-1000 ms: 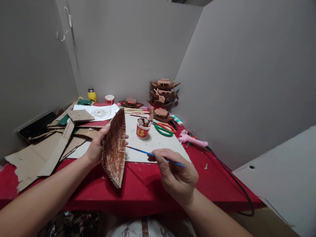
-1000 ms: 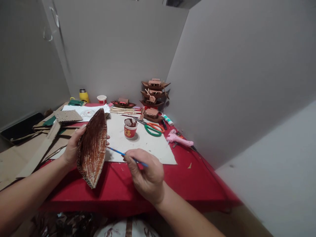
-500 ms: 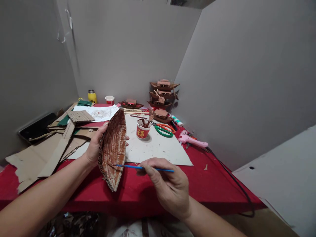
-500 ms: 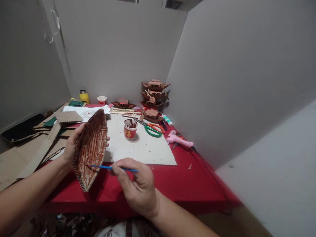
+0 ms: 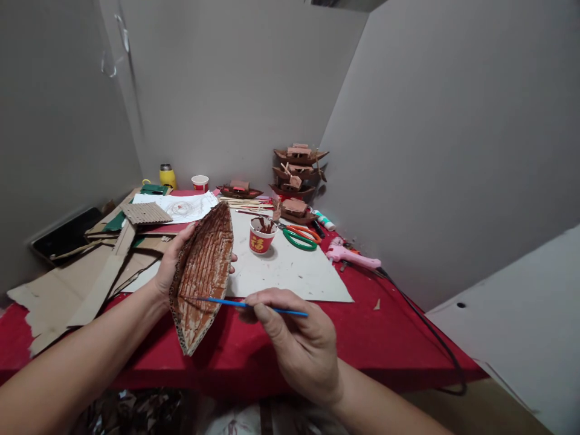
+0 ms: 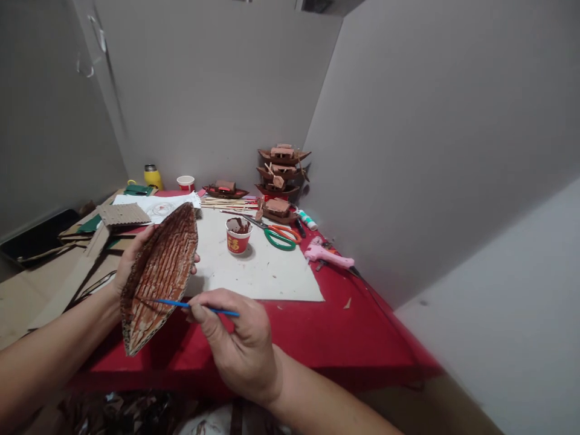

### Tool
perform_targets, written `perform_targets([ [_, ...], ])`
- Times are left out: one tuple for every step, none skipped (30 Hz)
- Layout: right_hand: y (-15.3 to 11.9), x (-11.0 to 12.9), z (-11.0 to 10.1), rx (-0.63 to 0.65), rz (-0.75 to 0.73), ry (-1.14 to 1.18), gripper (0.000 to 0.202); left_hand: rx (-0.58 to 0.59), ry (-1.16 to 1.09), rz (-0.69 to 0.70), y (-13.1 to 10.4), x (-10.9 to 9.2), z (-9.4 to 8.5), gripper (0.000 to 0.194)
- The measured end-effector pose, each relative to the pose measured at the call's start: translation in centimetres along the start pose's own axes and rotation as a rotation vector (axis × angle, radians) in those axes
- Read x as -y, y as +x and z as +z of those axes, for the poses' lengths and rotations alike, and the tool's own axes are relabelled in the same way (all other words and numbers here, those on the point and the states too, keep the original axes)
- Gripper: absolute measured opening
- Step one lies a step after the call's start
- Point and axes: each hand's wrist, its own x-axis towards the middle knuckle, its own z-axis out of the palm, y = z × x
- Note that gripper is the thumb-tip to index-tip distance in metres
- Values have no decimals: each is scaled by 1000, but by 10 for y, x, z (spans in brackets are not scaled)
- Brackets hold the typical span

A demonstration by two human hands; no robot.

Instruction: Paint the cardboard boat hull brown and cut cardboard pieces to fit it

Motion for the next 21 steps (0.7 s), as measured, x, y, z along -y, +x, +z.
perform_targets([
  [3,1,-1,-3,-19,-26,19,1,1,-26,0,0,0,60],
  [7,1,-1,-5,-38,-55,18,4,3,-53,0,1,1,60],
  [12,0,-2,-3,-55,-79,16,9,5,-69,1,1,1,60],
  [17,-1,-3,1,-68,-95,15,12,7,-71,1,2,2,58],
  [23,-4,-5,5,-76,-102,14,14,11,-69,1,2,1,55],
  [28,-6,-7,3,-81,-103,13,16,15,-70,1,2,1,52],
  [33,-10,-9,-11,-83,-98,13,23,18,-74,1,3,1,49],
  [38,-13,-12,-36,-83,-92,13,34,18,-88,0,3,0,48],
  [41,-16,-15,-70,-81,-87,12,52,16,-112,0,3,-1,49],
  [44,-19,-17,-111,-81,-85,12,74,12,-141,0,2,-2,51],
  [46,-21,-19,-154,-84,-81,12,93,7,-157,0,2,-2,52],
  [47,-22,-21,-189,-88,-76,11,110,1,-164,0,2,-3,54],
  [47,-23,-21,-209,-91,-71,11,123,-6,-169,0,2,-3,54],
  [46,-22,-21,-215,-93,-62,12,134,-13,-175,0,1,-4,54],
  [45,-22,-21,-207,-95,-49,13,143,-20,-180,0,1,-4,54],
  [44,-20,-20,-190,-96,-34,14,146,-28,-183,0,1,-4,54],
  [42,-19,-19,-169,-98,-23,16,146,-37,-185,1,1,-3,53],
  [42,-18,-18,-153,-101,-19,18,142,-44,-185,1,1,-3,51],
  [41,-17,-17,-146,-105,-23,19,129,-51,-181,1,1,-3,49],
  [42,-16,-17,-149,-113,-32,19,109,-62,-170,2,2,-3,46],
  [42,-16,-18,-158,-119,-44,19,84,-75,-159,3,3,-3,44],
])
